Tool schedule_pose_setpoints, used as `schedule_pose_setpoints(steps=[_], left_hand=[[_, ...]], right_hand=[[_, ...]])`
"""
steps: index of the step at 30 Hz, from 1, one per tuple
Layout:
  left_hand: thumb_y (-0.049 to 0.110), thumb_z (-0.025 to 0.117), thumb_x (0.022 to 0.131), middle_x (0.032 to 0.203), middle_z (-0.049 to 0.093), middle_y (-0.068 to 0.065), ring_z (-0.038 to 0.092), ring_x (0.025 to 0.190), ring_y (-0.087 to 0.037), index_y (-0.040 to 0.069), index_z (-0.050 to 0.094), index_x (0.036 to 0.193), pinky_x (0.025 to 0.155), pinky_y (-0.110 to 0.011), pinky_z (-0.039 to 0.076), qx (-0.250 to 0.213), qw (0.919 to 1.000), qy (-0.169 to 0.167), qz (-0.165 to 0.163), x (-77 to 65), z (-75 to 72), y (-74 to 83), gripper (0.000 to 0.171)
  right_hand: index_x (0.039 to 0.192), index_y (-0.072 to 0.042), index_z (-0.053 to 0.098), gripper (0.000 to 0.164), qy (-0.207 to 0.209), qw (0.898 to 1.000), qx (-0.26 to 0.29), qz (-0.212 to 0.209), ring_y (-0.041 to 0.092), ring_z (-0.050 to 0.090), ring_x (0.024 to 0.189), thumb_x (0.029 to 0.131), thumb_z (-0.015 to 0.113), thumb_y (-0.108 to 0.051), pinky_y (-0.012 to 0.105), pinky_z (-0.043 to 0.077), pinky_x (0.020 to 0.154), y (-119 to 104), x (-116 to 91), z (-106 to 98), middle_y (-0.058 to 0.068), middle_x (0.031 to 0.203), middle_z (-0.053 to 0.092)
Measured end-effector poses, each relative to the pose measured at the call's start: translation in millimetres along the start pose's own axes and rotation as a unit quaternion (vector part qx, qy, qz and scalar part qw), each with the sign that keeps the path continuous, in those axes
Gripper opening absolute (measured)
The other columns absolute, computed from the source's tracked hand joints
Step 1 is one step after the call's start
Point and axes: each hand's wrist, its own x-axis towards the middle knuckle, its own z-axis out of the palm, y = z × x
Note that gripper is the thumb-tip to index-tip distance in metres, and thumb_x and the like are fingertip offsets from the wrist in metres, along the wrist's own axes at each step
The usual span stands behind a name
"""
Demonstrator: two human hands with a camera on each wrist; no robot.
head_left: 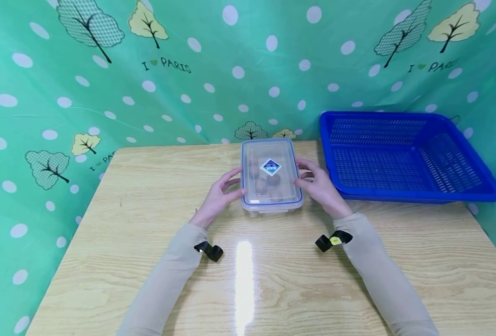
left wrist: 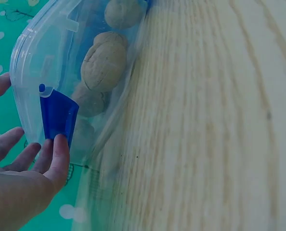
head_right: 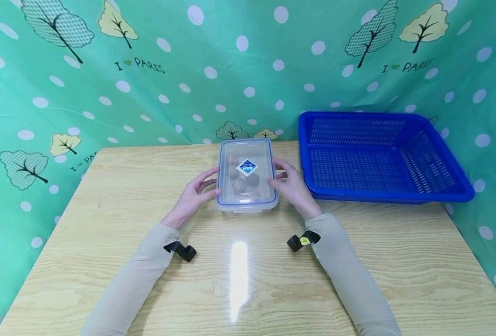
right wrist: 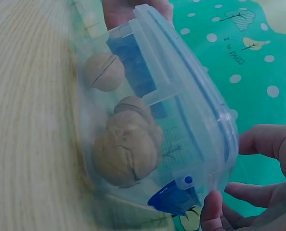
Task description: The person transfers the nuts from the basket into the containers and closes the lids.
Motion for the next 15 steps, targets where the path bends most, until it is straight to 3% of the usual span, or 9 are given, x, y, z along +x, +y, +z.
schedule_pose_setpoints(steps=[8,15], left_hand=[[-0.002,0.064,0.089,0.150,0.033,-0.010,0.038,0.130,-0.034,0.008,0.038,0.147,0.101,-0.047,0.042,0.010,0.9999,0.001,0.000,-1.5,1.2,0.1,0.065],[0.002,0.062,0.091,0.154,0.019,-0.012,0.032,0.134,-0.037,0.013,0.033,0.148,0.103,-0.048,0.040,0.008,0.9998,-0.006,-0.015,-3.1,-3.4,-3.1,0.065]], right_hand=[[0.148,-0.003,0.036,0.059,-0.002,1.000,-0.006,-0.014,0.033,0.044,0.114,0.093,0.059,-0.005,0.047,0.043,0.095,5.0,0.3,2.8,0.020,0.136,0.044],[0.148,-0.006,0.035,0.059,-0.015,0.999,-0.010,-0.028,0.037,0.038,0.123,0.094,0.057,-0.009,0.053,0.034,0.104,7.7,2.2,7.2,0.020,0.139,0.041]])
